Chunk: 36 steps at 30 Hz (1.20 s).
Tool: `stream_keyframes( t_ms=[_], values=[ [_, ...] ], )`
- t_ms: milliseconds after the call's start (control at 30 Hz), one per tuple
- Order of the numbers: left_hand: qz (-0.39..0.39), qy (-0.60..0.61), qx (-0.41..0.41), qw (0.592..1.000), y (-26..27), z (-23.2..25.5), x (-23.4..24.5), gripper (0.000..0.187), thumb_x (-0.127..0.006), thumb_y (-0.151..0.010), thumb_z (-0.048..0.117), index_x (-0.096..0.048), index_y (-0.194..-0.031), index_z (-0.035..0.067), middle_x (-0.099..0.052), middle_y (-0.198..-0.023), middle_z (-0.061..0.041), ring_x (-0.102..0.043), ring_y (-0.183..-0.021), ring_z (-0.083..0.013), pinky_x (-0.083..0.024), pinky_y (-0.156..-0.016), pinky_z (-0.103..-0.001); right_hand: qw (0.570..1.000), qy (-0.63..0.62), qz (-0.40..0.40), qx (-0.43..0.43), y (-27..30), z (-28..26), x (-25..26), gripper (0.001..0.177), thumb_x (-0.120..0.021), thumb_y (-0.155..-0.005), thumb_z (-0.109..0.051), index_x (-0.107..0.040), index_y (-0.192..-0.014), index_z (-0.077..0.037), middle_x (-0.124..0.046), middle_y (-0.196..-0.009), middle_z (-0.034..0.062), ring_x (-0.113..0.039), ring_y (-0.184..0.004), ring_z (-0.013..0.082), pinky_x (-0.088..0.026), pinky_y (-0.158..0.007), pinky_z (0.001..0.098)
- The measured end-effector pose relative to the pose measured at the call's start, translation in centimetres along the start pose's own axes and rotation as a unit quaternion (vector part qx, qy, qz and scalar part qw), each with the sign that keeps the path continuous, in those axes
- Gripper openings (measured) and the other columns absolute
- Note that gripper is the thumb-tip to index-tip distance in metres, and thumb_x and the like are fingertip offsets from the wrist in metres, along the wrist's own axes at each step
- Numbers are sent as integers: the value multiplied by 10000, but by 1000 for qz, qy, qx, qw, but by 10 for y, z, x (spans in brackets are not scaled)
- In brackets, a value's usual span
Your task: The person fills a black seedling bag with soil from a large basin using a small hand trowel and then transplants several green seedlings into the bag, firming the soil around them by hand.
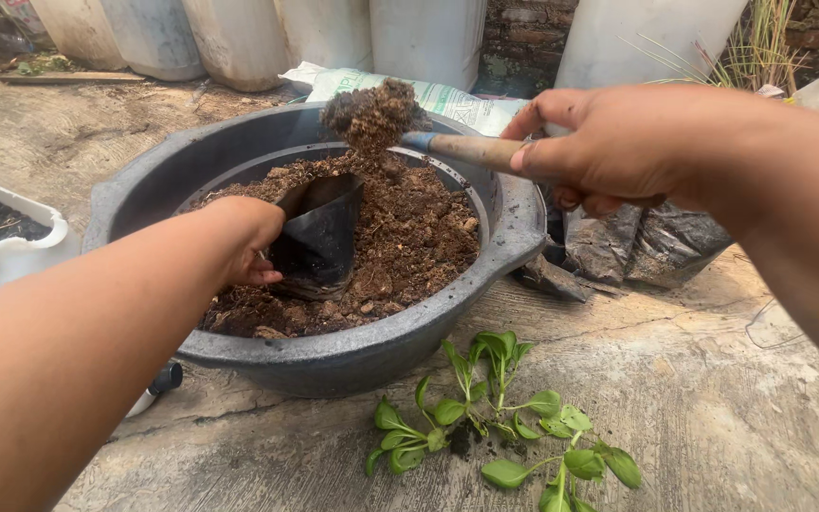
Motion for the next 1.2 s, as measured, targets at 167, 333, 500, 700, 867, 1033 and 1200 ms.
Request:
stream_keyframes(
  t_ms=[167,333,500,700,867,1033,1200],
  values=[
    [80,-326,-134,933,-6,59,12,499,-671,-965,421,-655,-1317,68,-682,-1318,-180,-697,-1166,-335,-596,-903,-423,999,40,13,-1,11,-16,17,379,-635,-1009,-347,-628,-1354,-188,-613,-735,100,-501,-581,161,-408,-519,314],
    [123,-585,-220,771,-39,104,-12,634,-639,-944,643,-757,-1193,72,-743,-1169,-175,-716,-1065,-355,-573,-898,-448,996,91,4,3,16,-23,19,383,-664,-998,-335,-641,-1339,-161,-608,-745,97,-513,-581,165,-426,-501,322],
    [124,-392,-160,898,-61,89,5,614,-607,-977,608,-750,-1195,52,-753,-1144,-174,-718,-1020,-333,-573,-877,-437,989,146,25,16,24,-36,18,366,-648,-1010,-304,-633,-1339,-145,-659,-743,136,-563,-568,187,-459,-505,340],
    [90,-231,-126,960,-50,68,24,567,-607,-991,559,-727,-1217,53,-740,-1141,-160,-698,-1004,-309,-562,-868,-429,955,289,60,-2,37,-71,-1,320,-608,-1037,-318,-631,-1343,-225,-730,-852,102,-676,-677,197,-546,-632,346],
    [75,-195,-124,970,-48,63,25,529,-607,-1003,519,-708,-1235,54,-729,-1139,-148,-681,-991,-288,-554,-860,-422,907,403,108,48,48,-97,-14,361,-626,-994,-215,-627,-1349,-284,-741,-894,81,-695,-735,241,-558,-676,468],
    [65,-171,-123,975,-47,61,21,493,-606,-1014,479,-688,-1253,55,-718,-1137,-136,-665,-978,-268,-545,-853,-415,916,372,145,32,61,-99,-7,371,-649,-986,-228,-629,-1347,-313,-728,-854,72,-704,-686,239,-559,-637,431],
    [61,-153,-127,978,-47,59,18,458,-606,-1026,438,-669,-1271,56,-707,-1134,-124,-648,-965,-248,-536,-845,-408,935,319,153,3,58,-84,1,311,-632,-1016,-289,-644,-1327,-271,-714,-842,87,-691,-679,247,-568,-591,424]
  ],
)
Point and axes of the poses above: each hand's wrist, its own y-axis away from the middle knuckle, its own x-axis out of the back of the hand, z = x × y, the point moved 10 cm from there along -y, towards the middle knuckle
